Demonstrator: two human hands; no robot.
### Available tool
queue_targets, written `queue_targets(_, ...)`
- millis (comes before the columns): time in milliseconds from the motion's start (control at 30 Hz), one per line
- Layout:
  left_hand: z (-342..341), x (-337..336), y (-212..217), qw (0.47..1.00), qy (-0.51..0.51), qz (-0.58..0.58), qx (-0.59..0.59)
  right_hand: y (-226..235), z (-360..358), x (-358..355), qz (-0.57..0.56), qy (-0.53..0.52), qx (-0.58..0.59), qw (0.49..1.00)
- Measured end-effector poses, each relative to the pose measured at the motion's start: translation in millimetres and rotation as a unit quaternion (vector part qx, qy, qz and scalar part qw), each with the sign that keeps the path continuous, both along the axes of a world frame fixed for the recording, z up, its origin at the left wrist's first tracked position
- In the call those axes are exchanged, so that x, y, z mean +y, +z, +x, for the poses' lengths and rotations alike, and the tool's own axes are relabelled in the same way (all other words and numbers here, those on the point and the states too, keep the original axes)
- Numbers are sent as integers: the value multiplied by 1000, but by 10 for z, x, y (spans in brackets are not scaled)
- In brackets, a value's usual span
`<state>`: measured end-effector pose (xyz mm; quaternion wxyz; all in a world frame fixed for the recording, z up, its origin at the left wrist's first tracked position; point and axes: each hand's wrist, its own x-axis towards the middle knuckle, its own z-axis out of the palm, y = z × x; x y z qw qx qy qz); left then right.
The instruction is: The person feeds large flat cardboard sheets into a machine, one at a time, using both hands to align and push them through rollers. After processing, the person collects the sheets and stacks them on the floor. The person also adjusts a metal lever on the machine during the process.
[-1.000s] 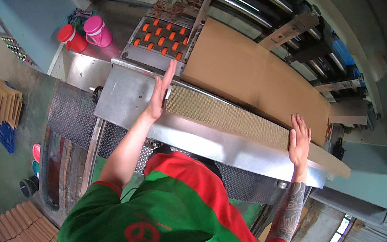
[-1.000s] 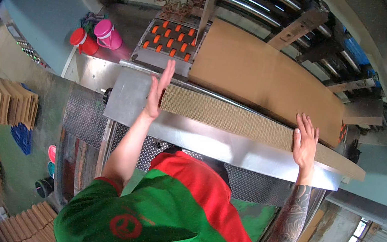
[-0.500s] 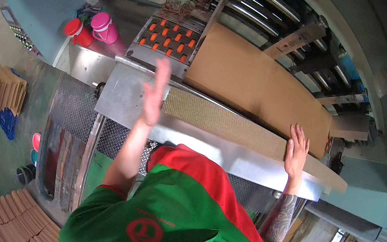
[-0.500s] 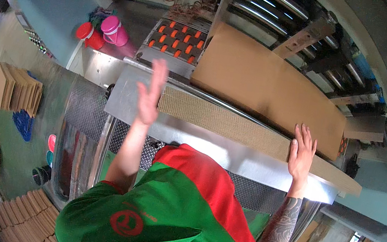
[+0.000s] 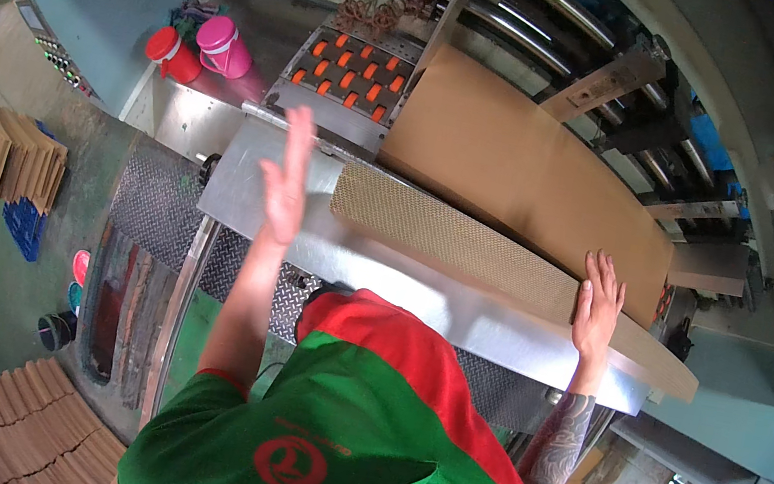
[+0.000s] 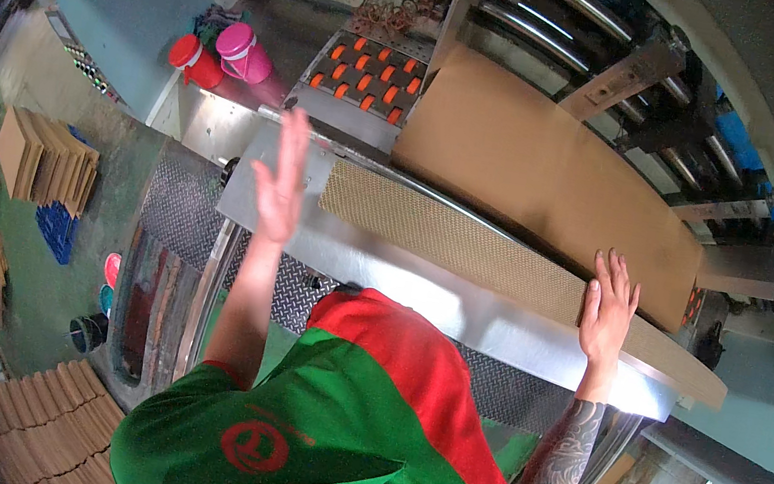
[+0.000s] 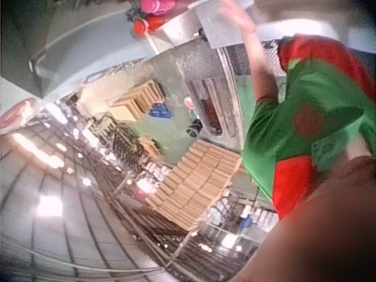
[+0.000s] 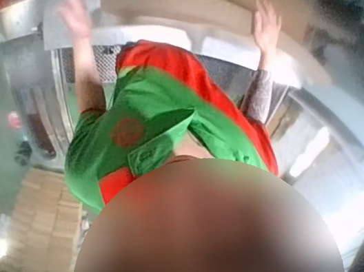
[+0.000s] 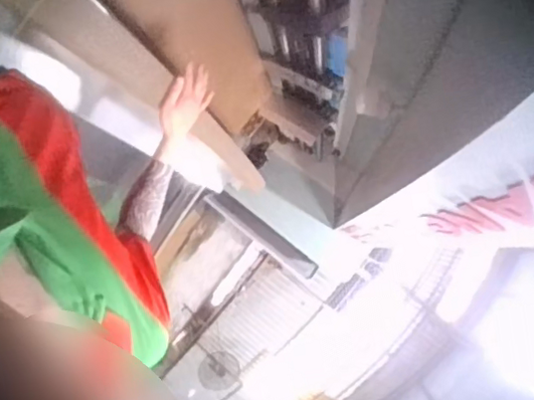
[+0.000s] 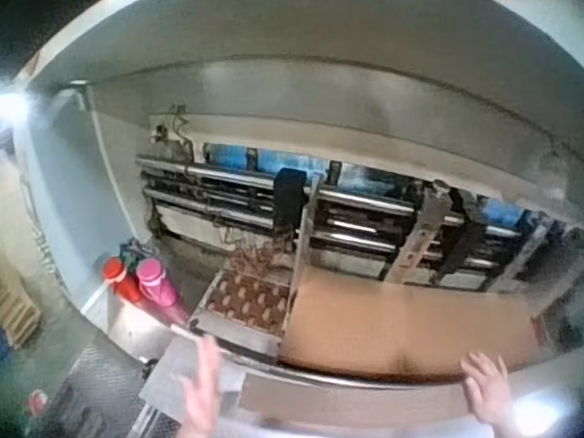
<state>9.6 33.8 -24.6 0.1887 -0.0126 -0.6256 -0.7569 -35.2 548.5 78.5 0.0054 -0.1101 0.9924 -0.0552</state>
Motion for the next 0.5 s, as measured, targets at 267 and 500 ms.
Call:
queue_targets(267,-6,140,-41,998,-57,-7,-8,-2,23,22,-9,5,2,1000)
queue_targets(500,-42,83,67,998,-62,-2,-11,-23,30,27,5,-4,-1,1000)
